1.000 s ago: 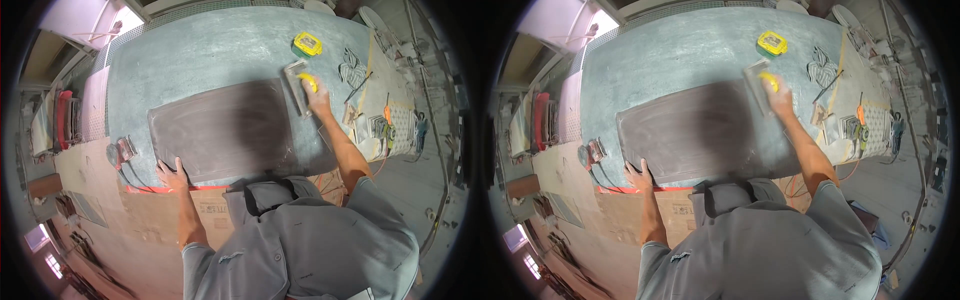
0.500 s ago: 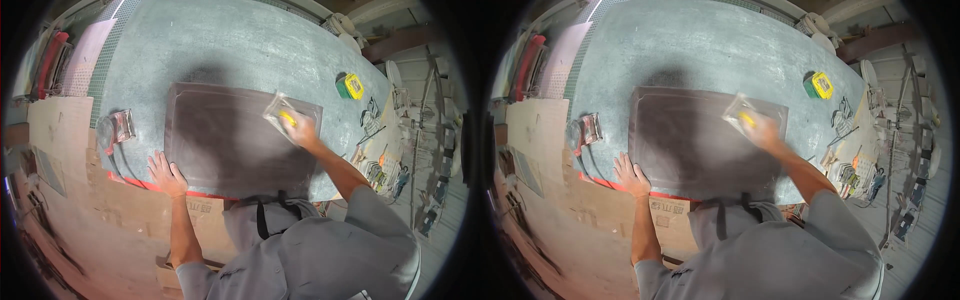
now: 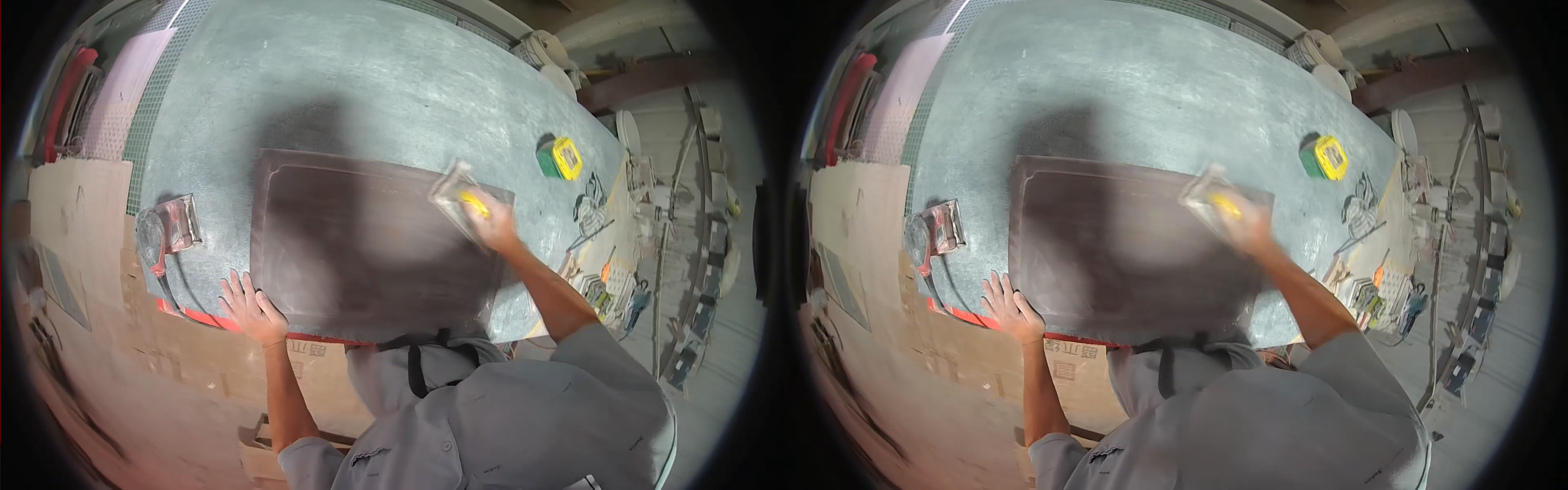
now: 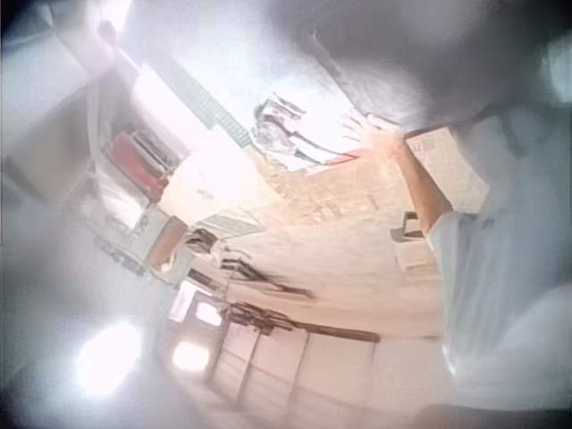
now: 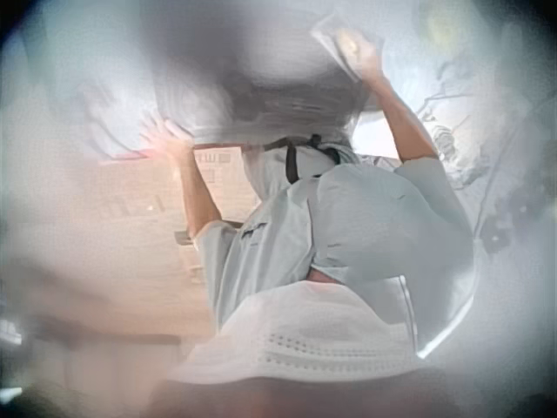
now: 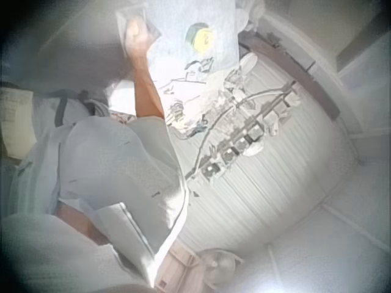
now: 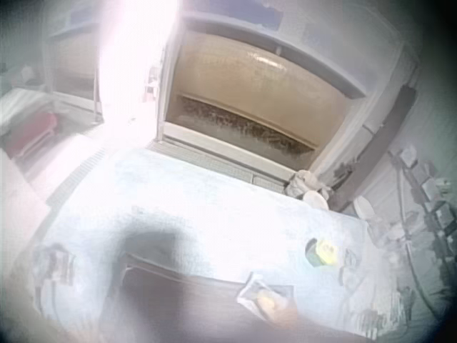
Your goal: The person prepares a rectangular wood panel by wiping it with a cloth, marking a perimeter with a pencil, and performing detailed manual sanding on the surface and edges using a sanding block.
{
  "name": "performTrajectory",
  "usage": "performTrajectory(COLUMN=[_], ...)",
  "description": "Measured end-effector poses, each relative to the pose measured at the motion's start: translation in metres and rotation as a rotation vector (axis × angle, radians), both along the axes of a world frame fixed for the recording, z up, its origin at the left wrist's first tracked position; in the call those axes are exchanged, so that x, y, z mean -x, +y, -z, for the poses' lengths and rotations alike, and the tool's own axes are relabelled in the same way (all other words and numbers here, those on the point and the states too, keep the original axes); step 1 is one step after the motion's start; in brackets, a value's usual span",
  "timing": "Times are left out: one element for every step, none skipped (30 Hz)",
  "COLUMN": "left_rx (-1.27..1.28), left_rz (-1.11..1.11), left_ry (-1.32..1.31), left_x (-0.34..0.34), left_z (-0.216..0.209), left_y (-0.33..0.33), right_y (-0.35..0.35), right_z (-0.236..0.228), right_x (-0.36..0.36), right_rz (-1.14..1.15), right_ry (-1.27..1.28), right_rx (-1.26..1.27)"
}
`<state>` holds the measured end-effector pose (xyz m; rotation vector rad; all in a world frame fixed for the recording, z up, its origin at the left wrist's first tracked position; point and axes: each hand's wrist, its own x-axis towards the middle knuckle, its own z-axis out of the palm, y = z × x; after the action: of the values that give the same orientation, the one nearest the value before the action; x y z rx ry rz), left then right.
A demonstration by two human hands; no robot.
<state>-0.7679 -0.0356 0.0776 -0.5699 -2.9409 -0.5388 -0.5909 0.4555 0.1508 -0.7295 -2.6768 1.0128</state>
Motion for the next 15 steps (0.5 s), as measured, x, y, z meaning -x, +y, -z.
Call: performTrajectory(left_rx=[0.000,0.007,0.004,-0.049,0.120,-0.118,-0.141,-0.014,-0.261,-0.195,-0.207,-0.242,-0.225,-0.244,-0.261], left_rz=[-0.001,-0.015,-0.019,-0.015,-0.060,-0.022,-0.059,-0.114,-0.027,-0.052,-0.072,-0.098,-0.106,-0.273,-0.423], left_ry=[-0.007,-0.013,-0.027,-0.021,0.029,-0.092,-0.132,-0.081,0.008,-0.068,-0.046,-0.021,-0.034,-0.007,0.020], left_x=[-0.001,-0.004,-0.006,-0.007,-0.014,-0.013,-0.008,-0.018,-0.008,-0.006,-0.010,-0.014,-0.017,-0.022,-0.025], left_z=[0.003,0.004,0.002,0.004,0.004,0.013,-0.005,0.009,0.009,-0.017,-0.025,-0.012,-0.008,-0.014,-0.022], left_y=[-0.001,-0.006,-0.007,-0.009,0.000,-0.004,0.001,-0.003,-0.003,-0.007,-0.008,-0.010,-0.010,-0.008,-0.007], right_y=[0.022,0.043,0.051,0.034,0.010,-0.041,-0.076,-0.118,-0.143,-0.174,-0.199,-0.229,-0.239,-0.239,-0.224], right_z=[-0.011,0.000,0.008,0.018,0.034,0.008,0.012,0.001,0.027,0.030,0.039,0.023,0.008,0.001,0.014], right_x=[-0.037,-0.070,-0.077,-0.053,-0.014,0.047,0.095,0.149,0.193,0.234,0.268,0.287,0.296,0.301,0.293], right_rz=[0.169,0.232,0.121,0.138,-0.070,-0.168,-0.270,-0.339,-0.417,-0.441,-0.451,-0.521,-0.581,-0.624,-0.681], right_ry=[-0.138,-0.109,-0.115,-0.109,-0.032,-0.084,-0.010,-0.044,0.122,0.091,0.037,0.049,-0.012,-0.084,0.003], right_rx=[-0.003,-0.055,-0.217,-0.151,-0.271,-0.189,-0.244,-0.169,-0.247,-0.125,-0.082,-0.055,-0.041,-0.036,-0.003])
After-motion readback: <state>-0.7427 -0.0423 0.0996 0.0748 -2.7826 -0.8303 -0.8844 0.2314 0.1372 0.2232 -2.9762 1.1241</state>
